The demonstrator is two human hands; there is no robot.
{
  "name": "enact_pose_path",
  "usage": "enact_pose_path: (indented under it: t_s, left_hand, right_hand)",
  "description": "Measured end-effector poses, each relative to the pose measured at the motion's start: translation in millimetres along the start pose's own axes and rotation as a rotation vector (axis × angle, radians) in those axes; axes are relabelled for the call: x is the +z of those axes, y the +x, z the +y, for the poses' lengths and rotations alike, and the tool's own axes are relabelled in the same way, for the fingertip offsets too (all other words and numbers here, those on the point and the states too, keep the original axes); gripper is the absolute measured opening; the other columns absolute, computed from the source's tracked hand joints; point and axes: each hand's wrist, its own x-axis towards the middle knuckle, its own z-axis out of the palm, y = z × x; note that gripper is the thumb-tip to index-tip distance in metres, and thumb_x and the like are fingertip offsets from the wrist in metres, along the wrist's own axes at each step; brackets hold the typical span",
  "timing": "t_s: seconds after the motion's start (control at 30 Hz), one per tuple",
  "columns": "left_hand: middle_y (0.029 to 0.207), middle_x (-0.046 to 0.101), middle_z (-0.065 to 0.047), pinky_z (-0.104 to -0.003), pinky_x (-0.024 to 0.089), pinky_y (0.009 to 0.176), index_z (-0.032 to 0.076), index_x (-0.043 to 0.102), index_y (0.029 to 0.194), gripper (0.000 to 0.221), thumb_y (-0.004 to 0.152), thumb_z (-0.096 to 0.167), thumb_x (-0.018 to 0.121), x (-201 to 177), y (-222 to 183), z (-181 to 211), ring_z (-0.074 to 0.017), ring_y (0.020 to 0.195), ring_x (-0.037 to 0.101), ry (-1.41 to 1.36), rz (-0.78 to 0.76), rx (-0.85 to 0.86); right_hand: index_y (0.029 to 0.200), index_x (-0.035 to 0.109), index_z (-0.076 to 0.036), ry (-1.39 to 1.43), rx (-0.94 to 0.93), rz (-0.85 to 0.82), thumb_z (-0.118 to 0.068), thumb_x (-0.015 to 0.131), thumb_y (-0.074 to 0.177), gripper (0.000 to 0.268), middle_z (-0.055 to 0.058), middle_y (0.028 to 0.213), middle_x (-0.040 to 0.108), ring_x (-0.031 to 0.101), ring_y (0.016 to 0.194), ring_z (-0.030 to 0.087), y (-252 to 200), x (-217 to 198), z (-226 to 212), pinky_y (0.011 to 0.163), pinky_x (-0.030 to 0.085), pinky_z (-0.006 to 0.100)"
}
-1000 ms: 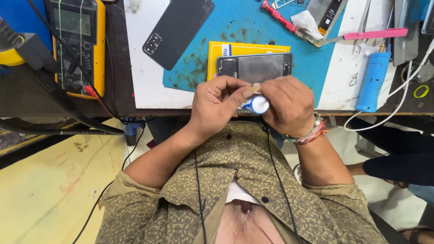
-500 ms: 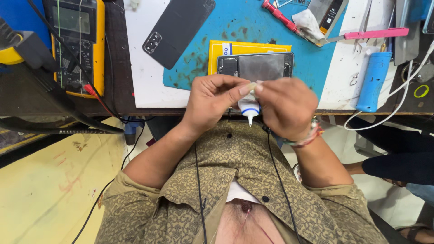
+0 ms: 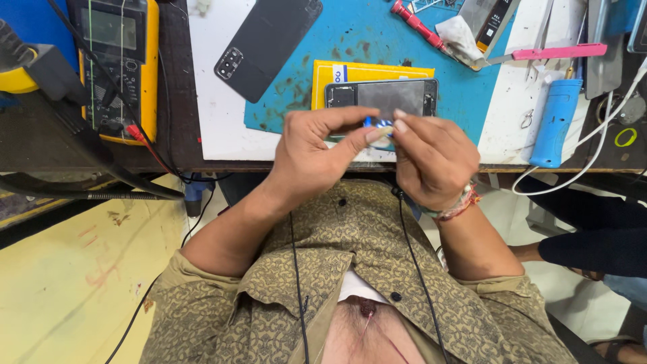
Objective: The person uses a soldering iron and adhesive to repair a mobile phone, applying glue to the frame and attaching a new screen component.
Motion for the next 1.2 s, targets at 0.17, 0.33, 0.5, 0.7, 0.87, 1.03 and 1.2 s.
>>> enact_pose_path:
  t_s: [0.17,0.33,0.5,0.7,0.87,1.03,1.2]
  left_hand:
    - [0.118,0.076,-0.015,-0.031,0.064,0.096,0.003,0.073,0.122,0.024,0.098,-0.003,0.07,-2.0,-0.3,7.4,-0.0209,0.109,0.078,0.115,-0.058,0.276]
    - [0.115,0.072,-0.015,-0.035,0.062,0.092,0.002,0.072,0.117,0.026,0.093,-0.005,0.069,7.5,-9.1,8.1,-0.0306,0.109,0.074,0.383,-0.061,0.4]
    - [0.111,0.068,-0.011,-0.042,0.055,0.095,-0.001,0.068,0.111,0.016,0.097,0.003,0.076,5.2,-19.7,-10.3,-0.0318,0.107,0.068,0.5,0.034,0.517]
    - [0.109,0.067,-0.009,-0.037,0.048,0.083,0.008,0.071,0.104,0.025,0.093,0.026,0.084,-24.0,-19.4,-35.7,-0.0244,0.095,0.064,0.758,0.123,0.52]
    - [0.11,0.063,-0.01,-0.04,0.047,0.082,0.005,0.072,0.122,0.053,0.089,0.043,0.085,-32.4,-17.0,-43.7,-0.0273,0.093,0.06,0.916,0.127,0.451]
    - [0.113,0.06,-0.008,-0.04,0.047,0.083,0.005,0.071,0.126,0.058,0.09,0.049,0.083,-30.9,-16.0,-49.2,-0.0268,0.095,0.058,0.924,0.124,0.39]
    - [0.116,0.059,-0.008,-0.041,0.047,0.086,0.006,0.071,0.127,0.059,0.09,0.05,0.082,-31.1,-16.4,-52.3,-0.0265,0.101,0.057,0.943,0.131,0.402]
  right_hand:
    - [0.125,0.061,0.002,0.313,0.298,-0.178,0.001,0.079,0.088,0.042,0.019,0.116,0.072,0.074,0.099,0.031,7.5,-12.4,-10.7,0.085,0.058,0.036]
    - [0.137,0.062,0.0,0.182,0.267,-0.356,0.002,0.078,0.086,0.053,0.016,0.118,0.075,0.073,0.095,0.03,11.2,-17.1,-6.3,0.083,0.057,0.038]
    - [0.139,0.064,-0.001,0.271,0.231,-0.536,0.002,0.073,0.084,0.056,0.016,0.121,0.073,0.071,0.1,0.031,10.7,-21.2,4.2,0.086,0.056,0.037]
    - [0.127,0.07,-0.003,0.46,0.409,-0.271,-0.004,0.077,0.095,0.033,0.013,0.117,0.073,0.067,0.103,0.023,17.8,5.2,29.8,0.093,0.051,0.033]
    - [0.13,0.069,-0.004,0.466,0.551,-0.386,-0.008,0.077,0.092,0.04,0.009,0.104,0.07,0.058,0.08,0.016,36.6,31.7,34.3,0.073,0.048,0.028]
    - [0.129,0.072,-0.002,0.49,0.397,-0.427,-0.006,0.076,0.1,0.03,0.008,0.1,0.069,0.06,0.088,0.014,47.3,48.8,37.9,0.077,0.049,0.029]
    - [0.124,0.074,-0.001,0.441,0.371,-0.432,-0.004,0.077,0.098,0.026,0.008,0.096,0.068,0.061,0.086,0.016,60.6,53.8,31.9,0.075,0.048,0.031]
